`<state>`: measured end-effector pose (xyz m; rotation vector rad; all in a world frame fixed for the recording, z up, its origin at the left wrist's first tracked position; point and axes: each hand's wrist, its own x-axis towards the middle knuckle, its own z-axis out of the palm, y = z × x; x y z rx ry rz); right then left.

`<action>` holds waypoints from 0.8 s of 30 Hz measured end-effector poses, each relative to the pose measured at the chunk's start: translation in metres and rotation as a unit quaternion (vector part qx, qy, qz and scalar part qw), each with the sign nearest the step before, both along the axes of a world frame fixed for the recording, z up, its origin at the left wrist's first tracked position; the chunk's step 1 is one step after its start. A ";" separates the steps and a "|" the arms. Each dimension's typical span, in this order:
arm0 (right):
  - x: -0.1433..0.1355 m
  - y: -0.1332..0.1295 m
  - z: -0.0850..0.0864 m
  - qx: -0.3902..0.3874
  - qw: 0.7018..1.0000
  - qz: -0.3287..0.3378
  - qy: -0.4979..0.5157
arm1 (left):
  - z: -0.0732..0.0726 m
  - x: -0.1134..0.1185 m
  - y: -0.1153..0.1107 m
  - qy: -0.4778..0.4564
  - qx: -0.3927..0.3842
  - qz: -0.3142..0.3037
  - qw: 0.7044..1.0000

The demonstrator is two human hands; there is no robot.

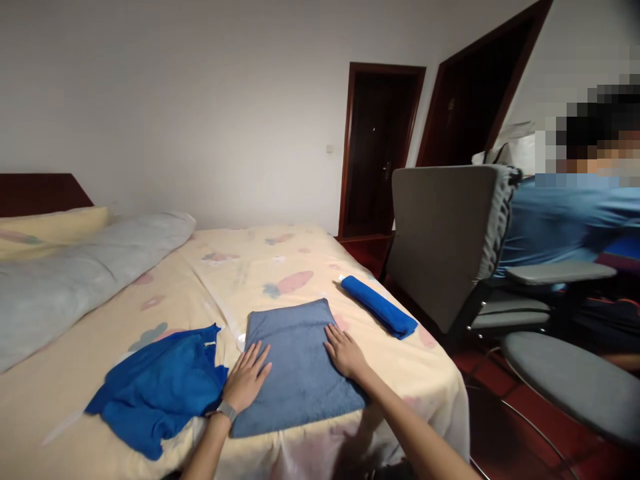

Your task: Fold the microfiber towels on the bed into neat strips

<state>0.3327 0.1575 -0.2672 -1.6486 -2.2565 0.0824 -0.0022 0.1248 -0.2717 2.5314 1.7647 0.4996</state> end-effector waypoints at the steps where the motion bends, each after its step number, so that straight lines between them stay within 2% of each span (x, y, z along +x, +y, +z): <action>1: 0.006 -0.003 0.003 -0.005 1.000 -0.020 -0.004 | 0.001 -0.006 -0.005 0.001 0.004 0.015 1.000; 3: 0.007 -0.016 0.009 0.000 0.999 -0.052 -0.005 | 0.008 -0.008 -0.019 0.009 0.024 0.034 0.999; 6: -0.014 -0.049 0.013 0.041 0.998 -0.041 0.013 | 0.022 0.014 -0.048 0.022 0.080 0.026 0.996; 10: -0.049 -0.093 0.007 0.053 0.991 0.119 0.032 | 0.026 0.055 -0.081 0.044 0.100 -0.090 0.990; 12: -0.051 -0.103 0.004 0.035 0.985 0.164 0.023 | 0.022 0.062 -0.090 0.064 0.082 -0.124 0.987; 16: -0.026 -0.102 0.001 0.007 0.988 0.153 -0.005 | 0.012 0.045 -0.101 0.088 0.054 -0.093 0.990; 19: -0.006 -0.101 0.005 -0.011 0.992 0.127 -0.005 | 0.011 0.028 -0.106 0.091 0.043 -0.077 0.992; 22: 0.004 -0.110 0.018 -0.025 0.993 0.115 0.006 | 0.014 0.018 -0.110 0.092 0.045 -0.084 0.991; 24: 0.009 -0.118 0.031 -0.031 0.989 0.144 0.021 | 0.019 0.015 -0.111 0.088 0.052 -0.092 0.990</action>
